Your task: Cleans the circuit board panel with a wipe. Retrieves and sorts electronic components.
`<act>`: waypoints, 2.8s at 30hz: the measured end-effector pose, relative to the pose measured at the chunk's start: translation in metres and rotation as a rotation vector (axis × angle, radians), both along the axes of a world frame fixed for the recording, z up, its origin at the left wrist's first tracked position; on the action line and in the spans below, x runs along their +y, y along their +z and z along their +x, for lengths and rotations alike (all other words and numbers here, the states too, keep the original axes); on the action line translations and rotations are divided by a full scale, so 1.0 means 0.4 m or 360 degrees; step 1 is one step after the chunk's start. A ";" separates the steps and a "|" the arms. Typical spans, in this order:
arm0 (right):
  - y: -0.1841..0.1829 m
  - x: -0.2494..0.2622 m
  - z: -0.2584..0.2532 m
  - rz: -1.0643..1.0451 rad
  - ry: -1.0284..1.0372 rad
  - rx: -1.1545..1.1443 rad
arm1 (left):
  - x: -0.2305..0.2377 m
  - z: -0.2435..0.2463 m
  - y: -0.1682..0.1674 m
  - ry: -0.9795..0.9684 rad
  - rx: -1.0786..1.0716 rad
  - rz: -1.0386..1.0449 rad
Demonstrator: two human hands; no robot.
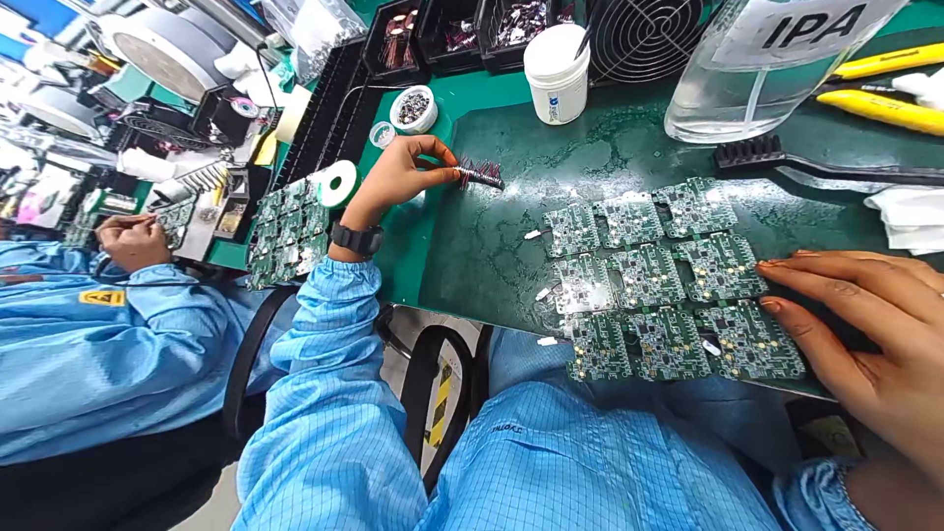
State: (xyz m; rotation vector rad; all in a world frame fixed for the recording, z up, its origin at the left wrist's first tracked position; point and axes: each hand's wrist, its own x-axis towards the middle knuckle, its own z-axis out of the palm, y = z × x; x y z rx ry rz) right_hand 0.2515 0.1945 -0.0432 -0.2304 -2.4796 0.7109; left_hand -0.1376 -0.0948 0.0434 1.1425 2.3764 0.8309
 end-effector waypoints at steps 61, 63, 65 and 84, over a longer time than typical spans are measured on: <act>-0.007 0.003 0.003 -0.0002 -0.0003 0.0016 | 0.034 0.146 -0.063 0.0149 0.0531 0.0024; -0.005 0.001 0.003 0.0004 -0.0011 0.0010 | 0.036 0.144 -0.065 0.0125 0.0527 0.0056; -0.005 0.001 0.003 0.0008 -0.0015 0.0009 | 0.035 0.143 -0.065 0.0130 0.0517 0.0082; -0.009 0.013 0.002 0.0010 -0.0014 0.0004 | -0.013 0.166 -0.046 0.0379 0.0406 0.0298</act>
